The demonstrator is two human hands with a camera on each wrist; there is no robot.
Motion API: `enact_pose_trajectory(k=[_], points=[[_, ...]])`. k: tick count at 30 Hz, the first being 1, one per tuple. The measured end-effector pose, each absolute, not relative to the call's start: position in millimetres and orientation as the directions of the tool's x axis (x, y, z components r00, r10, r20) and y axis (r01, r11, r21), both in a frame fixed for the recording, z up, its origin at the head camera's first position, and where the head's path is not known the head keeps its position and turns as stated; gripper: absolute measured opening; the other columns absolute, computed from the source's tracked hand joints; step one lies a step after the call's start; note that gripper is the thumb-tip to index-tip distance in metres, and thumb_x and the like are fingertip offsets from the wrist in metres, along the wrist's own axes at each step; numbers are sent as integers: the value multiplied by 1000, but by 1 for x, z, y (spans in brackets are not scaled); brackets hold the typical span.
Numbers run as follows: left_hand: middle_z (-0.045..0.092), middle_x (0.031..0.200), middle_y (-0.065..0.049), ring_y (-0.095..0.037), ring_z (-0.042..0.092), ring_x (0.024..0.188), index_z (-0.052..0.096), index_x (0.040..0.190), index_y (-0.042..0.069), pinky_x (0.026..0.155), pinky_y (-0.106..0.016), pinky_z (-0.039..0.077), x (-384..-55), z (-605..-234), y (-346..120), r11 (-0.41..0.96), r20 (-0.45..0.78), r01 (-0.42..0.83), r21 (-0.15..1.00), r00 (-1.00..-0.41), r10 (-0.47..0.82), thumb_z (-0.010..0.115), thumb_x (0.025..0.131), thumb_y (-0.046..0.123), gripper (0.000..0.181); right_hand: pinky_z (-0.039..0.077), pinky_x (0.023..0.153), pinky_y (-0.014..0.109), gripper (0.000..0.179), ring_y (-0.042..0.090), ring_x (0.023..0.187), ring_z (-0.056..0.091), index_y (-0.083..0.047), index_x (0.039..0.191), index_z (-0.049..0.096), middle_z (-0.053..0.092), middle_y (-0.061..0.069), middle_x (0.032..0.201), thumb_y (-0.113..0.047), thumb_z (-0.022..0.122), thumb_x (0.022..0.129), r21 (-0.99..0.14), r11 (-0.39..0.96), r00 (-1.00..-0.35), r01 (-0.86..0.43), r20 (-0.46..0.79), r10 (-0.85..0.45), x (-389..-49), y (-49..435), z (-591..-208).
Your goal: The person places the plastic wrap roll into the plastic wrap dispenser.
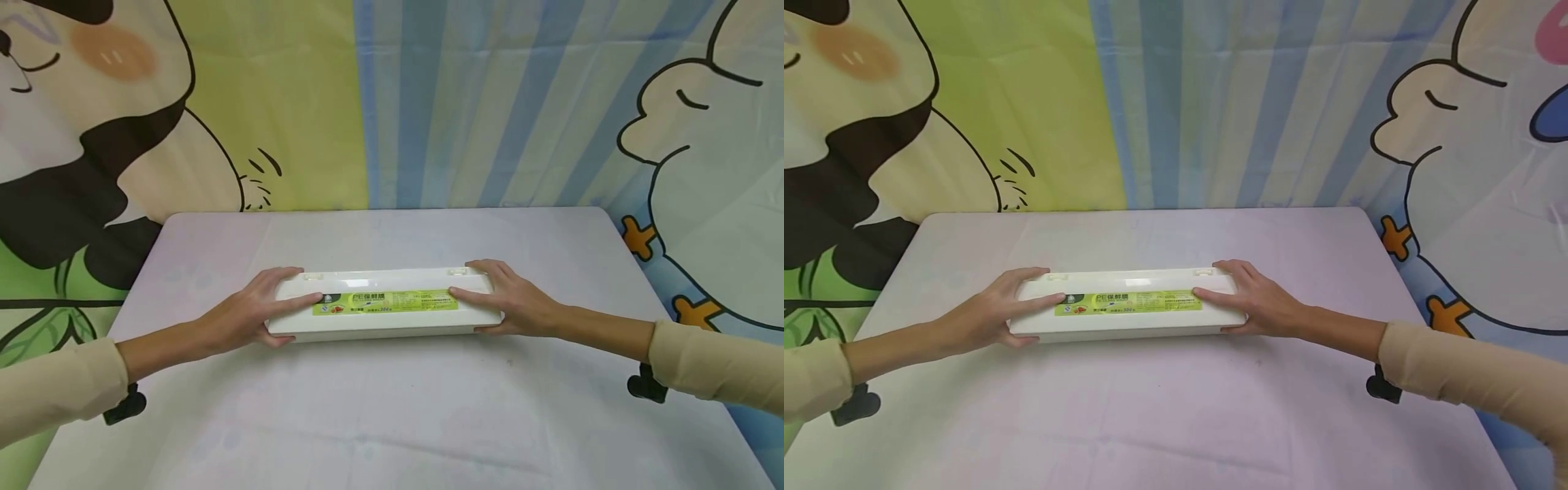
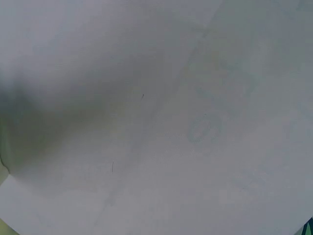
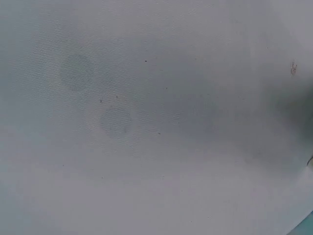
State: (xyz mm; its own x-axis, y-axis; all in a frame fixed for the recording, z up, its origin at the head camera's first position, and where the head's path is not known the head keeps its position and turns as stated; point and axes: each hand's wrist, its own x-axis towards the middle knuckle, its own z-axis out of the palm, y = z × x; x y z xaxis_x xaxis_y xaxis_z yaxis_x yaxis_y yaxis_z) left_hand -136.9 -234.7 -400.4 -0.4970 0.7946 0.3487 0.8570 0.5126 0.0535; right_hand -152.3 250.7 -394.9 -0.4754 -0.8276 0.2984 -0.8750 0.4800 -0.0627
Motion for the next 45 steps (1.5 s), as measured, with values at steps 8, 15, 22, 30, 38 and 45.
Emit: enact_pose_trajectory(k=[8, 15, 22, 30, 38, 45], points=[[41, 141, -22, -35, 42, 126, 50, 141, 26, 69, -33, 57, -132, -414, -234, 552, 350, 830, 79, -541, 765, 90, 60, 33, 91, 55, 75, 39, 97, 38, 122, 43, -23, 148, 37, 39, 22, 139, -40, 87, 67, -78, 519, -520, -851, 268, -811, -150, 245, -404], [39, 140, -19, -32, 42, 124, 22, 152, 3, 77, -37, 56, -130, -414, -226, 654, 267, 746, 124, -660, 702, 88, 62, 34, 116, 50, 91, 45, 105, 34, 124, 42, -3, 149, 23, 39, 19, 139, -39, 84, 71, -105, 618, -625, -779, 202, -754, -146, 238, -407], [41, 138, -16, -32, 39, 126, 32, 142, 3, 84, -40, 54, -131, -407, -208, 696, 243, 688, 205, -725, 645, 85, 61, 26, 99, 52, 89, 46, 99, 42, 121, 46, -5, 139, 29, 41, 26, 136, -29, 87, 63, -93, 702, -705, -706, 187, -684, -136, 228, -401], [49, 130, -14, -32, 47, 120, 38, 134, 5, 91, -46, 50, -135, -401, -202, 750, 172, 621, 228, -784, 597, 84, 56, 30, 94, 49, 89, 41, 94, 33, 104, 56, -2, 132, 40, 56, 19, 113, -39, 85, 59, 46, 694, -679, -718, 170, -714, -147, 219, -395], [55, 118, -15, -31, 54, 108, 41, 129, 3, 96, -44, 44, -144, -403, -204, 720, 236, 684, 118, -723, 649, 83, 53, 36, 93, 45, 95, 43, 103, 33, 109, 54, 2, 133, 37, 55, 20, 118, -46, 86, 58, -2, 698, -690, -716, 152, -708, -152, 217, -395], [52, 117, -15, -31, 51, 104, 38, 129, 2, 88, -41, 46, -146, -403, -205, 714, 219, 685, 143, -726, 652, 82, 54, 33, 93, 42, 98, 46, 104, 35, 112, 50, 6, 131, 36, 51, 23, 121, -52, 83, 59, -87, 709, -715, -699, 85, -694, -154, 215, -390]])
